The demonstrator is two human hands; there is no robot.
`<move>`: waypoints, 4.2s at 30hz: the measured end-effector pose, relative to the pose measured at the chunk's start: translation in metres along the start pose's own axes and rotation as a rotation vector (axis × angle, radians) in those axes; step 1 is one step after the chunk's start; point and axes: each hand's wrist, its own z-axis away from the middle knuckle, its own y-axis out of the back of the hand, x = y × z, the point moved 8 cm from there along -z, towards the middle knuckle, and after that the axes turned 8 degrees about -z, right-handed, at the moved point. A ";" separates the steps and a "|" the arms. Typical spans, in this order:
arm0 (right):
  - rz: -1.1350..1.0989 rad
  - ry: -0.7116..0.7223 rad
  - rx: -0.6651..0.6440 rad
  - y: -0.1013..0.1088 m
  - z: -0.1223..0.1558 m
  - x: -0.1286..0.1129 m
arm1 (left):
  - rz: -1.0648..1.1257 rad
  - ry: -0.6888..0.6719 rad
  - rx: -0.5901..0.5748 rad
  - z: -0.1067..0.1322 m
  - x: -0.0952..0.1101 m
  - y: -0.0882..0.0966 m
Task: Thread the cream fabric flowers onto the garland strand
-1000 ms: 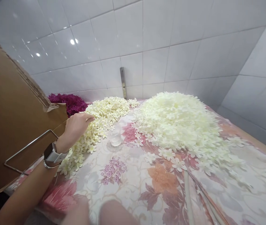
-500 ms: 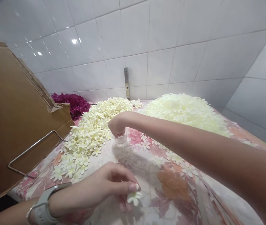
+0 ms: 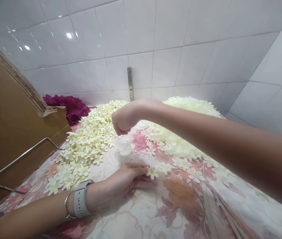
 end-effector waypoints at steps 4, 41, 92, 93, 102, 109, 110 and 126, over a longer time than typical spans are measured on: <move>-0.017 -0.072 0.098 -0.022 0.059 0.028 | -0.004 -0.056 -0.025 -0.004 0.000 -0.002; -0.020 0.168 0.798 -0.134 0.127 0.056 | -0.666 -0.417 0.088 0.007 0.028 -0.012; -0.318 0.101 0.639 -0.124 0.113 0.067 | 0.000 -0.248 -0.089 -0.012 0.013 -0.015; -0.293 0.104 0.650 -0.123 0.114 0.067 | 0.019 -0.243 -0.068 -0.014 0.012 -0.012; 0.372 0.109 1.078 -0.095 0.139 0.063 | 0.045 -0.213 0.026 -0.014 0.011 -0.004; 0.489 0.021 0.993 -0.101 0.130 0.065 | -0.023 -0.202 0.084 -0.007 0.017 -0.004; 0.501 -0.008 1.039 -0.096 0.134 0.068 | -0.041 -0.189 0.091 -0.006 0.017 -0.003; -0.437 0.103 0.757 -0.108 0.124 0.077 | -0.154 -0.131 0.010 -0.006 0.011 -0.010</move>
